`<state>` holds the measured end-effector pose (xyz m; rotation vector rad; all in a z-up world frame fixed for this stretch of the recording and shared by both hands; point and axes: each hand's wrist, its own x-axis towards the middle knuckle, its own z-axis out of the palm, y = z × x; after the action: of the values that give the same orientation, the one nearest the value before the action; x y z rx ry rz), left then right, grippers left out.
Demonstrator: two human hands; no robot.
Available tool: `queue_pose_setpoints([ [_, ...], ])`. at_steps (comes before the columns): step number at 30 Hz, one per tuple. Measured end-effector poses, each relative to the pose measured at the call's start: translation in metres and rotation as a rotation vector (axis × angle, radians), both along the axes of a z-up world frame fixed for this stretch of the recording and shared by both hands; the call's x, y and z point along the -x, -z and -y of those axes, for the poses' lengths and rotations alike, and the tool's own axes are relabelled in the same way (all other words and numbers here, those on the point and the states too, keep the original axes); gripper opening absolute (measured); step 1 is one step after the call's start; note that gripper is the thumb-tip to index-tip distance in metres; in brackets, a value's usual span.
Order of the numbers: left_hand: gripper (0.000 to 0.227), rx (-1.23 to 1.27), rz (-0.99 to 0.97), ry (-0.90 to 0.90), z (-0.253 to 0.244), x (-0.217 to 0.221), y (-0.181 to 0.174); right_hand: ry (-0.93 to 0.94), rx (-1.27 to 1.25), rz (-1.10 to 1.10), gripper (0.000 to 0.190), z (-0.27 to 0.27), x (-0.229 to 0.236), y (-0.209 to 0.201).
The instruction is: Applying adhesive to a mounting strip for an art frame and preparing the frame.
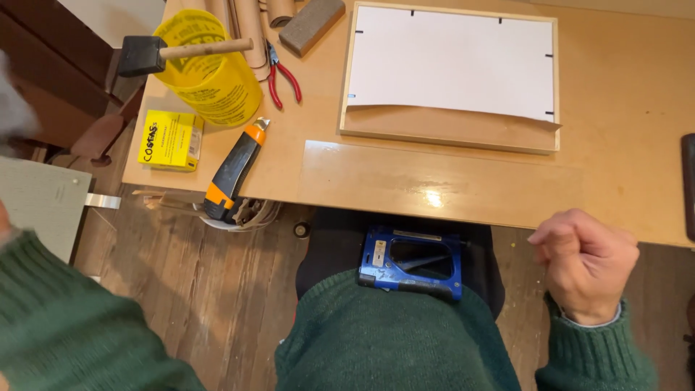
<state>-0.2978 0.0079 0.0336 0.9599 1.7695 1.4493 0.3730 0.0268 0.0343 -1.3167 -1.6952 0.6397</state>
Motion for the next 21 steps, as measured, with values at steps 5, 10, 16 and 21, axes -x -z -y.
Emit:
queue_pose_setpoints([
  [5,0.012,-0.070,0.126,0.001,0.051,-0.185,-0.016,-0.369,-0.231,-0.147,0.040,0.000,0.056,-0.037],
  [10,0.015,-0.171,0.391,0.294,0.030,-0.336,-0.028,-0.524,-0.147,-0.176,0.063,-0.007,0.095,-0.094],
  [16,0.017,-0.313,0.517,0.702,0.019,-0.374,-0.020,-0.547,0.337,-0.168,0.077,-0.012,0.076,-0.070],
  [21,0.020,-0.434,-0.085,0.607,0.008,-0.376,-0.042,-0.490,0.649,-0.341,0.065,-0.007,0.065,-0.049],
])
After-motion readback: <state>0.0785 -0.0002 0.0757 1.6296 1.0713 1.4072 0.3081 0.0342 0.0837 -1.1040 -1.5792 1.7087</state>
